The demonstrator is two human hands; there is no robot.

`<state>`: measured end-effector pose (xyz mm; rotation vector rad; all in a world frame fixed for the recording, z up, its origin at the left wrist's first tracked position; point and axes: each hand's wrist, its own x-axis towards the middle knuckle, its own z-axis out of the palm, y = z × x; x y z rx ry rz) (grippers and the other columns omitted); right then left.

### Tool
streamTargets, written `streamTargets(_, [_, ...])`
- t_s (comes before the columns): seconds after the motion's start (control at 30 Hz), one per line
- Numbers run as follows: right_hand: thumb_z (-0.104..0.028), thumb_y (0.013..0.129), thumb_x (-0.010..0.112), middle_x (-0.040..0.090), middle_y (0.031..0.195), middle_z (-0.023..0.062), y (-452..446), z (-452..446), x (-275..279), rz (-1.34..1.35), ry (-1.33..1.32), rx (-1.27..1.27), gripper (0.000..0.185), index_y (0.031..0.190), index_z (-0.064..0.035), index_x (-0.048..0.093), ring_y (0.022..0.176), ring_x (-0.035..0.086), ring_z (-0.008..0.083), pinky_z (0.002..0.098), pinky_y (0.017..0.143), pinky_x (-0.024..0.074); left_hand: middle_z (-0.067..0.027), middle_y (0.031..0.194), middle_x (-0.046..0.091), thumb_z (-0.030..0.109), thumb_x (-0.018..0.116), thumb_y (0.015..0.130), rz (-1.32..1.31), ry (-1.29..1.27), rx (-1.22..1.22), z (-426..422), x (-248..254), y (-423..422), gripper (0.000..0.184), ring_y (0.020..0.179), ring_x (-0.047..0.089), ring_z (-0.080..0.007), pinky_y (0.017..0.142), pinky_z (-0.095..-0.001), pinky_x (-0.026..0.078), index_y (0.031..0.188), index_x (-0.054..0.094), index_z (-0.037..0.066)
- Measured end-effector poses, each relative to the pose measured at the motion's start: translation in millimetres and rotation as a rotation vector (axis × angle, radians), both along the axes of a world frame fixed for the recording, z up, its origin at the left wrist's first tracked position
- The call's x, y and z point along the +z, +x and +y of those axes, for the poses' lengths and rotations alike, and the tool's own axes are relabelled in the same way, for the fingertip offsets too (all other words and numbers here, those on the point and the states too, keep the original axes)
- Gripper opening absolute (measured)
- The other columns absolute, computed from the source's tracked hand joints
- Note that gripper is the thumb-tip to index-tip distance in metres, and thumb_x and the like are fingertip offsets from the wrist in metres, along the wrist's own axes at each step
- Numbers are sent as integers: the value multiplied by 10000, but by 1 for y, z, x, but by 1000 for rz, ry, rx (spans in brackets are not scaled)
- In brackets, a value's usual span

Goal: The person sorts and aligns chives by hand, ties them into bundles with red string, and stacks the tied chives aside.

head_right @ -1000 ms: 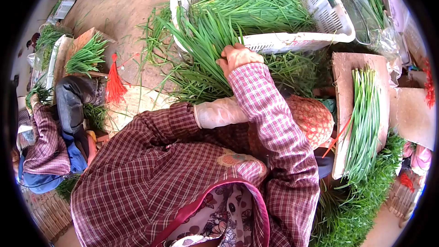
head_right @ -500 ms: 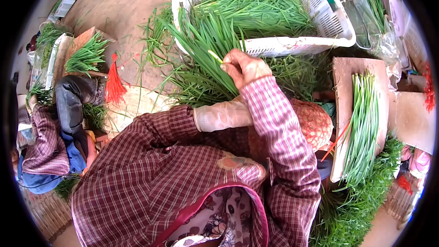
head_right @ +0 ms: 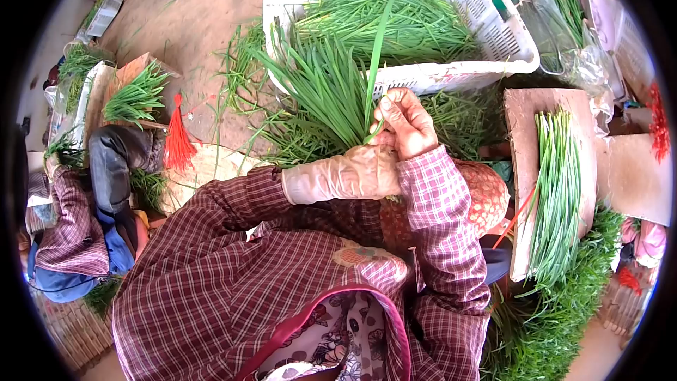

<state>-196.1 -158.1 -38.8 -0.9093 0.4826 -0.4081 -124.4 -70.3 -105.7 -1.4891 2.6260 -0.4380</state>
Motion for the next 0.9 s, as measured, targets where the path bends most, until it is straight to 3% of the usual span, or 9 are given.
streamTargets(0.07, [-155, 930, 522, 565, 780, 9, 0, 2, 1, -58, 55, -12, 66, 960, -99, 502, 643, 581, 115, 256, 556, 532, -71, 1013, 577, 129, 403, 924, 22, -37, 21, 1, -17, 3, 217, 906, 556, -138, 809, -277, 470, 1078, 511, 20])
streamTargets(0.17, [-133, 929, 513, 562, 802, 19, -3, -6, -14, -169, 180, 5, 72, 991, -98, 502, 710, 590, 145, 302, 607, 548, -72, 1003, 581, 123, 421, 924, -554, -186, -4, 2, -10, 6, 209, 900, 553, -111, 768, -250, 474, 1076, 515, 13])
streamTargets(0.23, [-109, 927, 502, 564, 835, 28, -5, -10, -24, -237, 293, 10, 97, 1022, -90, 510, 763, 599, 180, 334, 628, 558, -36, 764, 527, 110, 479, 846, -469, -485, 113, 5, 6, 5, 69, 699, 518, -133, 636, -248, 458, 851, 503, 46])
streamTargets(0.3, [-116, 931, 496, 569, 832, 30, -7, -13, -30, -282, 318, -20, 87, 1011, -87, 513, 755, 602, 181, 330, 626, 557, -3, 691, 513, 121, 503, 791, 309, -130, -181, 16, 52, 17, 41, 718, 535, -155, 856, -296, 470, 773, 501, 84])
streamTargets(0.4, [-140, 932, 501, 598, 823, 30, -8, -22, -40, -407, 313, -63, 75, 973, -81, 523, 749, 625, 169, 324, 646, 577, 3, 609, 432, 140, 518, 721, 418, -313, -189, 16, 76, 24, 79, 714, 519, -173, 902, -369, 451, 724, 440, 127])
streamTargets(0.47, [-137, 929, 505, 611, 826, 30, -8, -30, -40, -396, 362, -76, 85, 975, -76, 542, 777, 637, 175, 328, 655, 579, 38, 632, 531, 228, 610, 707, 475, -268, -112, 19, 92, 32, 127, 893, 544, -153, 991, -437, 377, 814, 559, 183])
streamTargets(0.6, [-141, 927, 501, 616, 838, 13, 4, -40, -30, -432, 375, -117, 97, 975, -73, 551, 789, 640, 171, 377, 741, 574, 59, 678, 584, 348, 672, 716, 653, -393, -38, 12, 104, 46, 185, 974, 554, -122, 1069, -439, 273, 843, 625, 222])
streamTargets(0.73, [-147, 929, 484, 632, 825, 28, 21, -48, -14, -525, 351, -101, 106, 930, -81, 567, 780, 639, 190, 417, 766, 546, 83, 687, 590, 180, 774, 630, 947, -325, -7, 11, 120, 59, 254, 988, 578, -105, 1069, -406, 274, 847, 648, 218])
streamTargets(0.9, [-130, 884, 569, 612, 775, 88, 40, -50, 8, -606, 543, -183, 96, 892, -34, 566, 732, 621, 219, 388, 747, 564, 40, 843, 676, 196, 760, 677, 1223, -178, -3, 6, 146, 81, 147, 974, 598, -121, 1039, -415, 320, 800, 682, 180])
